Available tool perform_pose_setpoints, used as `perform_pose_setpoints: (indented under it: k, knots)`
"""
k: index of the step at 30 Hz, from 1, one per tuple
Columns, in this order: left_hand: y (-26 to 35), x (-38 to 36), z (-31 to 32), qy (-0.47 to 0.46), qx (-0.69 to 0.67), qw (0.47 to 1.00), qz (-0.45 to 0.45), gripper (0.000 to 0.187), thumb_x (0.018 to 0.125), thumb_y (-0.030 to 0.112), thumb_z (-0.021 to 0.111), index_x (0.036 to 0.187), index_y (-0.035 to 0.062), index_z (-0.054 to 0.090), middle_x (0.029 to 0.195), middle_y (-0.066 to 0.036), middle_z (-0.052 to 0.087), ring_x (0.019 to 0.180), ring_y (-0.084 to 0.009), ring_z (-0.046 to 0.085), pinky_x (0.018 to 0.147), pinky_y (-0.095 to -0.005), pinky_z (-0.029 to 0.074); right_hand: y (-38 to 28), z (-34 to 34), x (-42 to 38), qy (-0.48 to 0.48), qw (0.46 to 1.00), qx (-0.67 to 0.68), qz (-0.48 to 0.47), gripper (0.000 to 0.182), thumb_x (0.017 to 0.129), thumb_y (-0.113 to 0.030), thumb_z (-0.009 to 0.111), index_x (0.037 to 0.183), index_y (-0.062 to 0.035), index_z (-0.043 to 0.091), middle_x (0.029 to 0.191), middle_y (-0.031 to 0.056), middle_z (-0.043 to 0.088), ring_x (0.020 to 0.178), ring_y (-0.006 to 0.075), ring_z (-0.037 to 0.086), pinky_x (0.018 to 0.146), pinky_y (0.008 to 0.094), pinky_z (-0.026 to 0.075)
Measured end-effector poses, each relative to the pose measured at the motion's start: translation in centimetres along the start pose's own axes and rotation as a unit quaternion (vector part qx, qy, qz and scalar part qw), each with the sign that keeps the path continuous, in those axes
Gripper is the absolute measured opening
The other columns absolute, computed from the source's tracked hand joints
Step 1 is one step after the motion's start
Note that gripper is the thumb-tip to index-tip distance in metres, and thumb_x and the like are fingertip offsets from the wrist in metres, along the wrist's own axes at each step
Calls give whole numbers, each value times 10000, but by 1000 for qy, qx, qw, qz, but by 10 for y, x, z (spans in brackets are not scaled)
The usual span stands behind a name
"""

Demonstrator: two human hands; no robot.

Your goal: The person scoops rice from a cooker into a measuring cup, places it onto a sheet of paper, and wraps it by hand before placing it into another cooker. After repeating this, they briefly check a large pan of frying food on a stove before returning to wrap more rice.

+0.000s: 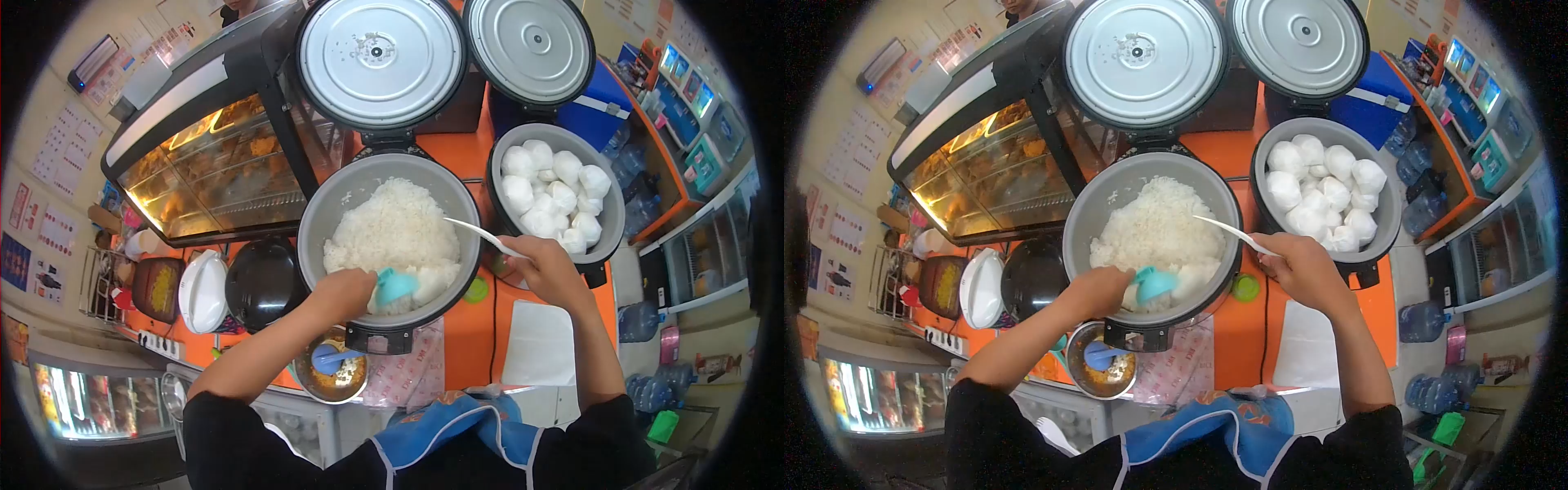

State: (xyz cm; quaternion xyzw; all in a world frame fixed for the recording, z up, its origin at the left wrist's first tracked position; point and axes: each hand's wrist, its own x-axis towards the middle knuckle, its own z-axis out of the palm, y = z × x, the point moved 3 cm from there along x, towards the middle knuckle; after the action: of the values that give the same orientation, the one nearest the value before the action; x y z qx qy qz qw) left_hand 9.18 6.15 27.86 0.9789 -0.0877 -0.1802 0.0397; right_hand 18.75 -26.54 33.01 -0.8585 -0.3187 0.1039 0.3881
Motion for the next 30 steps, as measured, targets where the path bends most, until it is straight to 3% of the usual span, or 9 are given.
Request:
perform_pose_setpoints:
  k: [5,7,9,11,17,20,27,29,30]
  knots:
    - [7,20,16,-26,14,999,-23,152,812,23,659,953,-2,709,950,-213,740,933,-391,736,790,-470,599,8,21,17,26,998,27,-51,346,946,-1,619,1289,-1,666,961,172,702,854,299,671,809,356,525]
    - [10,32,15,-68,6,997,-42,183,810,29,661,981,2,717,966,-211,742,947,-392,734,803,-465,598,1,27,21,36,995,48,-74,384,920,-22,636,1302,-34,672,1015,190,714,902,362,669,847,396,511]
    - [9,31,15,-110,-4,992,-60,214,808,34,663,1010,5,726,982,-210,744,960,-393,732,816,-459,597,0,30,23,24,996,59,-67,388,922,-18,633,1308,-32,668,1015,189,709,905,358,668,852,392,509]
    - [3,20,3,-139,15,990,13,301,829,56,605,1117,39,693,997,-228,734,965,-403,724,817,-503,583,-2,28,23,17,996,69,-60,393,924,-15,631,1315,-30,663,1016,188,704,908,354,666,856,389,508]
    - [-14,38,8,-184,6,983,18,419,815,40,572,1213,84,696,999,-230,730,985,-407,716,864,-516,558,6,23,18,17,997,59,-40,405,924,-17,636,1329,-24,656,991,183,689,891,340,662,847,385,506]
    - [-1,36,-1,-171,-10,985,-7,299,801,44,643,1085,43,735,1047,-210,740,1019,-389,717,868,-486,574,11,33,19,28,995,85,-40,395,928,8,641,1323,-7,652,974,152,666,863,283,625,802,359,506]
    - [-57,22,-38,-228,-97,965,84,373,844,105,641,1206,40,704,1063,-204,740,1019,-386,712,906,-488,528,9,38,19,-1,996,85,-34,436,940,0,621,1372,-51,639,971,138,617,863,271,602,788,347,490]
    - [-83,28,-28,-207,-209,945,143,449,870,167,673,1306,57,677,955,-161,732,870,-304,721,756,-439,554,7,38,17,-3,996,85,-37,470,940,-11,614,1405,-79,627,983,141,597,850,270,598,760,344,479]
    - [-74,20,-54,-331,-247,910,-21,506,890,196,692,1383,90,649,802,-58,639,653,-159,621,542,-330,496,7,39,16,-11,997,67,-39,477,943,-10,610,1414,-85,620,1003,144,596,871,271,602,770,344,481]
